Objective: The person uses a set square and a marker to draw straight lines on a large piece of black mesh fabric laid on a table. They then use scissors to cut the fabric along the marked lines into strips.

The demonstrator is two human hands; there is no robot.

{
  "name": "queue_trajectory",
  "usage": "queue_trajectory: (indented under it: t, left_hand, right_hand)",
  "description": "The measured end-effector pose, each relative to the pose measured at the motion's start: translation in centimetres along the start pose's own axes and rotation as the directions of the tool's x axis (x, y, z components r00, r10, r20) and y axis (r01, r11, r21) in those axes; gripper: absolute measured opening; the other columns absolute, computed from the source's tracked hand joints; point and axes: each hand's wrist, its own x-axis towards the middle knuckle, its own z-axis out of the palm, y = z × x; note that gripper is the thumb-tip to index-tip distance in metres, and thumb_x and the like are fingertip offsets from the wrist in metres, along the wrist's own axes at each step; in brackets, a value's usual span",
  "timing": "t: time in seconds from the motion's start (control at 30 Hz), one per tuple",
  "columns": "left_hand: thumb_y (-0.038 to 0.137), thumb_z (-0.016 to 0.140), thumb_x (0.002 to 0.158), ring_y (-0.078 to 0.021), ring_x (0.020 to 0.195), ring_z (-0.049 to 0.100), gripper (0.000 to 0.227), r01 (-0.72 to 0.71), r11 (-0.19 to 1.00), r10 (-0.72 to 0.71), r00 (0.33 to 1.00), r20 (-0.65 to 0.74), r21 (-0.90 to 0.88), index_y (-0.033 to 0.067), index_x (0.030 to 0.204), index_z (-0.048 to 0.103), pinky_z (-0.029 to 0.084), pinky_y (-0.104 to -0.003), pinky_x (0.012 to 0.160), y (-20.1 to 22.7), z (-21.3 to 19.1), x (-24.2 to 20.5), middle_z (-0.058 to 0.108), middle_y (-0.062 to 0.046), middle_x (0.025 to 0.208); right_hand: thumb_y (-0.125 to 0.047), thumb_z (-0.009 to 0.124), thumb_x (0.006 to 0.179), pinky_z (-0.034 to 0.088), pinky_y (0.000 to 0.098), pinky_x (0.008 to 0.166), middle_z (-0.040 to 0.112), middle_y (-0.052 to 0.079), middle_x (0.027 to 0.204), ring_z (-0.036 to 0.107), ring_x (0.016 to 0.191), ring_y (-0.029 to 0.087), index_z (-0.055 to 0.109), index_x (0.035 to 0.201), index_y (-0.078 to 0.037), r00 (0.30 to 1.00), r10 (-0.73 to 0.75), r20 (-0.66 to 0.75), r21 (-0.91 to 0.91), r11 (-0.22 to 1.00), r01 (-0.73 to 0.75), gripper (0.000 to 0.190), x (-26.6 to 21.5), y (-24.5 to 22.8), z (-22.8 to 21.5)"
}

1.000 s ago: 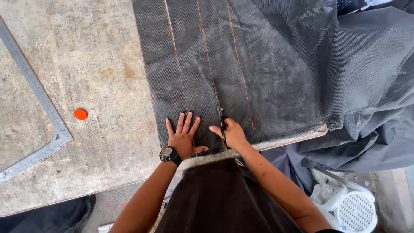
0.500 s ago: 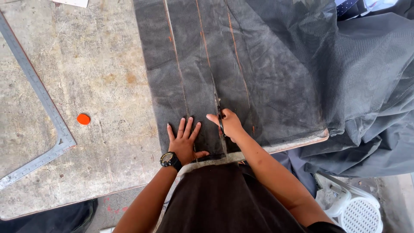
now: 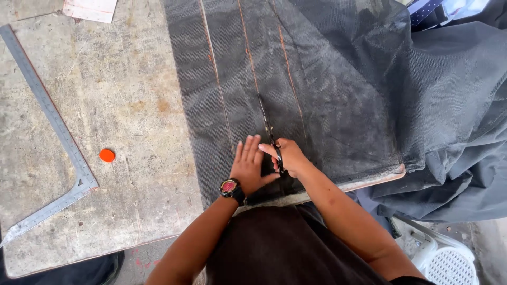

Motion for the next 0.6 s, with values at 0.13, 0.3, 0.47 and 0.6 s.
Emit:
queue_trajectory:
  t: [0.13,0.3,0.47,0.6]
  left_hand:
    - [0.093,0.04,0.073,-0.0335,0.156,0.009,0.117,-0.148,0.989,0.145,0.917,0.372,-0.021,0.015,0.16,0.023,0.006,-0.059,0.126,0.8,-0.5,0.4,0.017,-0.012,0.169]
    - [0.092,0.029,0.079,-0.0375,0.157,-0.004,0.104,-0.197,0.98,0.164,0.857,0.49,0.017,0.0274,0.159,0.027,-0.003,-0.064,0.124,0.7,-0.7,0.4,0.008,-0.012,0.171]
    - [0.09,0.031,0.08,-0.0367,0.157,-0.007,0.097,-0.173,0.985,0.156,0.8,0.579,-0.026,0.0304,0.156,0.033,-0.005,-0.063,0.124,0.7,-1.9,1.1,0.007,-0.013,0.17]
    - [0.087,0.039,0.081,-0.0394,0.156,-0.001,0.095,-0.162,0.984,0.179,0.839,0.514,-0.079,0.0318,0.157,0.031,-0.001,-0.066,0.123,0.2,-0.5,0.5,0.013,-0.016,0.169]
  right_hand:
    - [-0.035,0.083,0.086,0.052,0.0326,0.033,0.057,0.013,0.053,0.057,0.036,0.02,0.06,0.11,0.007,1.0,-0.017,-0.026,-0.01,1.0,0.017,0.053,0.6,0.6,-0.1]
    - [-0.038,0.087,0.083,0.049,0.031,0.031,0.058,0.015,0.051,0.056,0.034,0.02,0.062,0.1,0.007,0.998,-0.031,-0.059,0.017,0.999,0.032,0.054,1.1,0.2,0.8]
    - [-0.036,0.087,0.08,0.05,0.0287,0.034,0.06,0.014,0.055,0.059,0.038,0.018,0.063,0.105,0.008,0.994,-0.074,-0.086,-0.047,0.996,0.07,0.056,3.4,-1.2,1.3]
    - [-0.039,0.089,0.077,0.051,0.0297,0.034,0.059,0.014,0.053,0.058,0.037,0.019,0.063,0.105,0.006,0.994,-0.075,-0.075,-0.064,0.995,0.07,0.06,5.6,-1.1,1.7]
